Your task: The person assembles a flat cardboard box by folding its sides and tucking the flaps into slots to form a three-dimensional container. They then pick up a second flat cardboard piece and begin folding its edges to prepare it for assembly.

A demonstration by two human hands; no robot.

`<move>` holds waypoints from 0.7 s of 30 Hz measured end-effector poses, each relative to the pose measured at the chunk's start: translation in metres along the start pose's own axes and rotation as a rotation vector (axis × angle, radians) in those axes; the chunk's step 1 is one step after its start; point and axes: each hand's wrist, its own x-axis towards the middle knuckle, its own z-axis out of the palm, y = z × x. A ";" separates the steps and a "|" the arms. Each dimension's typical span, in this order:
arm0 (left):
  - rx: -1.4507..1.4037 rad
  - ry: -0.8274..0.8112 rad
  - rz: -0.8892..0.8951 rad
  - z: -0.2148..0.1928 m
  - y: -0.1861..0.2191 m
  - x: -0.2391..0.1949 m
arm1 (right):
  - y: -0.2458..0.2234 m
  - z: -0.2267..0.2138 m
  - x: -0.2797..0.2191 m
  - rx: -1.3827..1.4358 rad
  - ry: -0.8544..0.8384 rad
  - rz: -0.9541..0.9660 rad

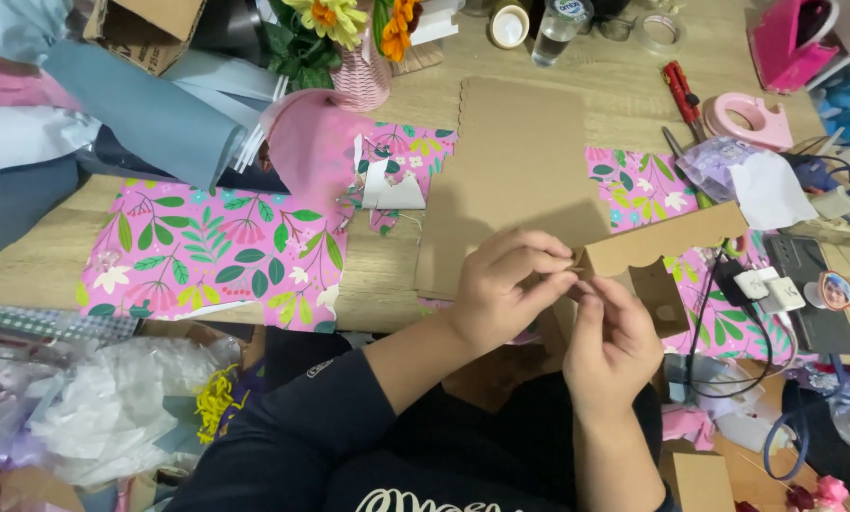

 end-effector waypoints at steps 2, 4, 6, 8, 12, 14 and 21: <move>0.010 0.008 -0.007 -0.002 0.001 -0.002 | 0.016 -0.001 -0.003 0.059 0.011 0.029; 0.023 0.016 -0.013 -0.005 0.004 0.000 | 0.026 0.000 -0.002 0.122 0.022 0.058; 0.039 0.014 -0.023 -0.010 0.010 0.004 | 0.030 0.002 0.001 0.181 0.014 0.149; 0.039 0.011 -0.002 -0.012 0.010 0.003 | 0.026 0.005 0.008 0.152 0.005 0.162; -0.026 -0.045 -0.060 -0.018 0.012 -0.001 | 0.069 -0.015 0.002 0.089 -0.034 0.146; -0.042 -0.060 -0.085 -0.024 0.013 0.002 | 0.057 -0.015 0.013 0.109 -0.078 0.150; -0.155 -0.108 -0.175 -0.030 0.003 -0.003 | 0.048 -0.026 0.035 0.173 -0.269 0.133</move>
